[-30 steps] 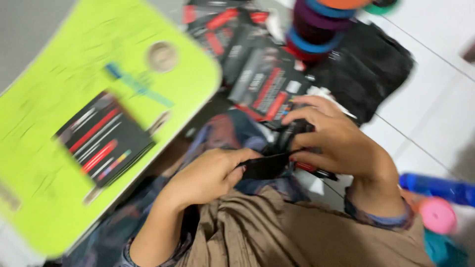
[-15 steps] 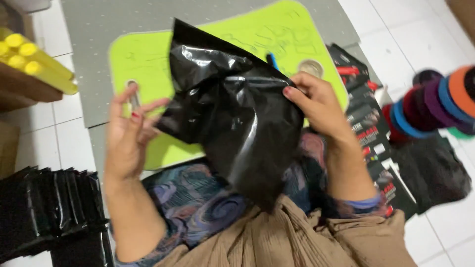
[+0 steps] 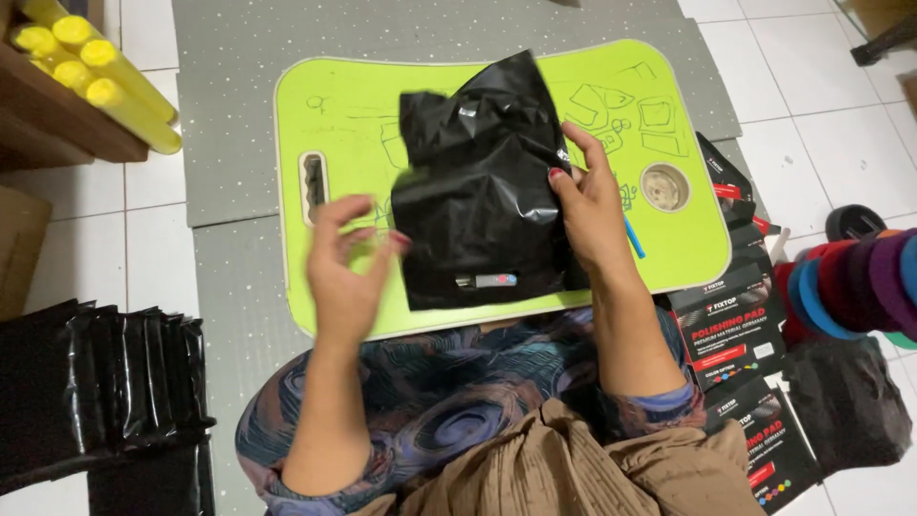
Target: The person packs a polishing pad into a black plastic bag and seals it. They then use a blue brush to clean the surface of another polishing pad.
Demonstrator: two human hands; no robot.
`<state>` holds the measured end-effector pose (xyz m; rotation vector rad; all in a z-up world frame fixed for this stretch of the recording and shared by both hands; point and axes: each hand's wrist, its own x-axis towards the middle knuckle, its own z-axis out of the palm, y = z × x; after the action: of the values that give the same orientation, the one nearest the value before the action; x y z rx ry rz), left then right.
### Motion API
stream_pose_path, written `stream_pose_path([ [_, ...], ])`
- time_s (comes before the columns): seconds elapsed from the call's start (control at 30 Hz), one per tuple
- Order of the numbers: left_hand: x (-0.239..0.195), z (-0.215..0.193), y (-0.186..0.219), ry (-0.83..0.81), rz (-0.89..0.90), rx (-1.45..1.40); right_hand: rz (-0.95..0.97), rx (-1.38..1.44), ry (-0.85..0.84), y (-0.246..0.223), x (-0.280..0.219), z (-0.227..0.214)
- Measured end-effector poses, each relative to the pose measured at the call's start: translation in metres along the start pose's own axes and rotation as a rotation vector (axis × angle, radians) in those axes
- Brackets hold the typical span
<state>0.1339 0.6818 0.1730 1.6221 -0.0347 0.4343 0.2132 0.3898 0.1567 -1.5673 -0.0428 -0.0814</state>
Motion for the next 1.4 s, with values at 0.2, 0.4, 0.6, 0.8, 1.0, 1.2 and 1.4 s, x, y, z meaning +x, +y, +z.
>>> stream_pose_path([
  [0.2, -0.014, 0.028, 0.008, -0.688, 0.256, 0.582, 0.041, -0.152, -0.077, -0.035, -0.005, 0.031],
  [0.4, -0.017, 0.029, -0.006, -0.796, 0.047, 0.916, -0.015, -0.677, 0.031, -0.079, -0.036, 0.014],
  [0.6, -0.014, 0.016, -0.012, -0.445, -0.178, 0.912, -0.021, -0.771, 0.012, -0.073, -0.063, -0.021],
  [0.8, -0.014, 0.009, 0.016, -0.297, -0.255, 0.538, -0.071, -0.926, -0.208, -0.076, -0.066, -0.021],
  [1.0, -0.013, 0.016, 0.019, -0.414, -0.491, 0.187, -0.091, -1.065, -0.283, -0.056, -0.041, -0.019],
  [1.2, -0.013, 0.019, 0.025, -0.503, -0.259, 0.417, -0.217, -0.969, -0.201, -0.064, -0.071, -0.003],
  [1.4, -0.020, 0.020, 0.019, -0.720, -0.054, 0.702, -0.231, -0.982, -0.203, -0.051, -0.084, -0.014],
])
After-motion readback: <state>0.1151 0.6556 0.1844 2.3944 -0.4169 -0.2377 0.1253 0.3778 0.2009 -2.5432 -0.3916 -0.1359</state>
